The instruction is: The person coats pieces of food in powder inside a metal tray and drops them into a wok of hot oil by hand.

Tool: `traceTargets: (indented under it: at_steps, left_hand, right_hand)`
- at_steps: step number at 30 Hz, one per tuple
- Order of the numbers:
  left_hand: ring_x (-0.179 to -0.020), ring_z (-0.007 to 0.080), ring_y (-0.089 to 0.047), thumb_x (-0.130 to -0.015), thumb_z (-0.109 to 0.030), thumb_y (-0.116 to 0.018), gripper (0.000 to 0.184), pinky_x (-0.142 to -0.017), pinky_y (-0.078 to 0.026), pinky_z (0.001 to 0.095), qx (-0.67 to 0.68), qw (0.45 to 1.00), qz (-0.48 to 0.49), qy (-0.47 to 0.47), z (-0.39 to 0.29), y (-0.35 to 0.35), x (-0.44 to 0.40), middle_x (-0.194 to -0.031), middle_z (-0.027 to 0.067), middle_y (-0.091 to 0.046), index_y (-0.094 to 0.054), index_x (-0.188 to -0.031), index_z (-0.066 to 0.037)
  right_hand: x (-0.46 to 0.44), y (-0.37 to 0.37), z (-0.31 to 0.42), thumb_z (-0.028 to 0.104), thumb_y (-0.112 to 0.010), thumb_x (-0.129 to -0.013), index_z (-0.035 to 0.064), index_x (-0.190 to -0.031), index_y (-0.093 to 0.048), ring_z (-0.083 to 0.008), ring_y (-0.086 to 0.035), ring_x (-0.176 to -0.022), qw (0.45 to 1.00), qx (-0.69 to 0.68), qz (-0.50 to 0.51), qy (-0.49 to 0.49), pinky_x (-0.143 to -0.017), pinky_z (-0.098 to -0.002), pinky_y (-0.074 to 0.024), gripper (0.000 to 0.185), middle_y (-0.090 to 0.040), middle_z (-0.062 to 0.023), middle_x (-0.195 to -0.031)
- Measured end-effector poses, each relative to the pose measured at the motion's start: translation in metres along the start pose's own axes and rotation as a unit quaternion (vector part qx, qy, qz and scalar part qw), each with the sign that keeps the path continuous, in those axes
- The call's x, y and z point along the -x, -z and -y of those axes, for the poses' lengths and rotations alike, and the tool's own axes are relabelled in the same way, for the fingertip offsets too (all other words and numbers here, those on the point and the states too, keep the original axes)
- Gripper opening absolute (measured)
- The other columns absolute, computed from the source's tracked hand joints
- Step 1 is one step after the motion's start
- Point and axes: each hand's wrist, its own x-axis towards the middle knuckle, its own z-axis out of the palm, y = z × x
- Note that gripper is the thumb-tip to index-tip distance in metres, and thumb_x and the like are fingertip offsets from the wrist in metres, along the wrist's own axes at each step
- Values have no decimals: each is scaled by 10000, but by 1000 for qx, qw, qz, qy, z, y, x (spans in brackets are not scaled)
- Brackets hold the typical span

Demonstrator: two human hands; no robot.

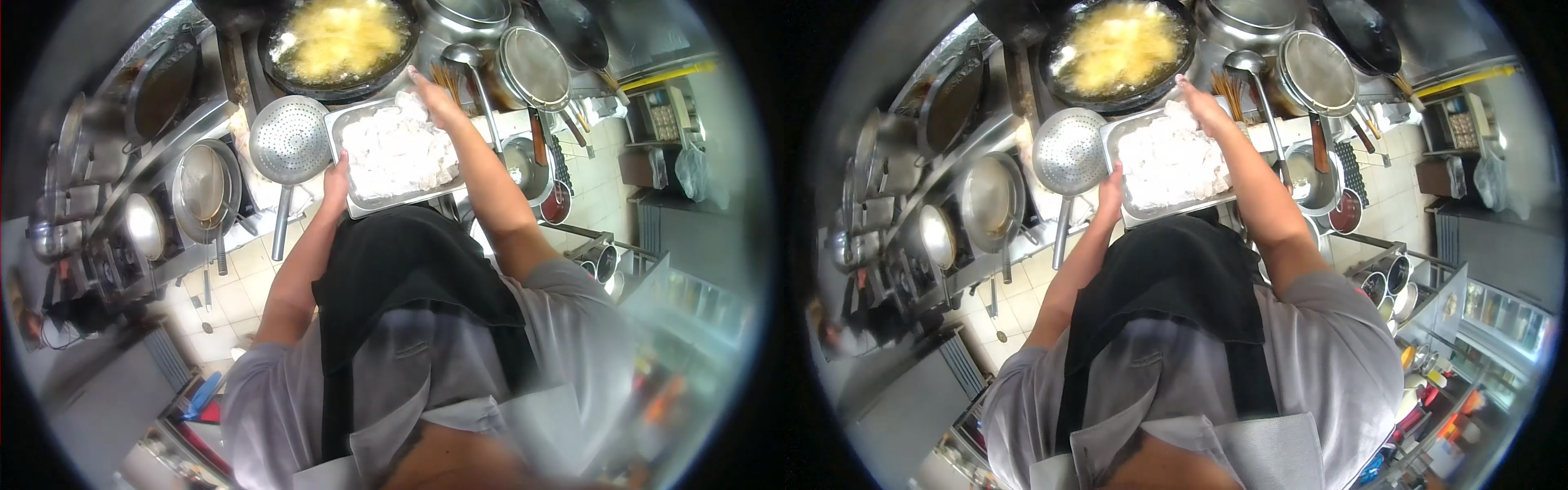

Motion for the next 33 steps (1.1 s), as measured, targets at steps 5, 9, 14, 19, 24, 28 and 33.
traceTargets:
  at_steps: [5, 9, 14, 19, 24, 28, 33]
  left_hand:
    - [-885, 185, -577, -935, -498, -591, 675, -801, -479, 332, -23, 1000, -13, 3, -7, -3, 4, -1022, 149, -639, -584, -1127, 150]
    - [-928, 201, -592, -937, -493, -591, 677, -823, -482, 339, -11, 999, -11, 32, -6, -1, -1, -1059, 166, -638, -574, -1142, 152]
    - [-961, 213, -603, -938, -492, -589, 682, -851, -485, 345, 9, 1000, 7, 13, -5, -1, 1, -1082, 173, -638, -561, -1162, 152]
    - [-959, 210, -606, -940, -495, -584, 681, -863, -481, 342, 25, 999, 17, 12, -7, -2, 4, -1097, 172, -638, -561, -1168, 146]
    - [-947, 203, -615, -935, -514, -580, 677, -851, -479, 335, -23, 1000, 5, 15, -13, -2, 8, -1073, 169, -651, -593, -1137, 131]
    - [-951, 215, -617, -924, -540, -578, 693, -844, -477, 344, -41, 999, -10, -1, -2, 2, -1, -1044, 176, -660, -611, -1114, 125]
    - [-955, 250, -621, -906, -575, -578, 726, -849, -469, 359, -73, 996, -35, 28, -5, 0, -1, -1051, 201, -661, -621, -1103, 123]
  right_hand:
    - [9, 1, 22, 650, -480, -915, -101, -1182, -598, -352, -629, -1060, 998, 43, -48, 11, -815, -434, -519, 805, -628, -308, -1115]
    - [3, -3, 31, 644, -471, -922, -112, -962, -656, -302, -685, -756, 991, 127, -16, 25, -665, -418, -531, 779, -658, -259, -813]
    - [-33, -2, 16, 642, -448, -933, -97, -1029, -649, -286, -692, -797, 993, 87, 40, 66, -691, -433, -548, 772, -677, -239, -894]
    - [-28, 16, 29, 394, -586, -953, -49, -1357, -470, -253, -594, -1069, 965, -137, 224, 14, -842, -422, -550, 612, -539, -173, -1324]
    - [-27, 22, 58, 193, -658, -913, -9, -1326, -539, -183, -623, -1013, 952, 116, 227, 169, -790, -283, -527, 475, -633, -140, -1224]
    - [-46, 25, 85, 211, -685, -882, -8, -1294, -570, -252, -612, -1089, 908, 245, 187, 285, -979, -318, -433, 480, -649, -186, -1210]
    - [-105, 34, 116, 300, -713, -792, -30, -1062, -686, -392, -636, -1029, 841, 403, 35, 360, -912, -411, -497, 427, -663, -260, -1076]
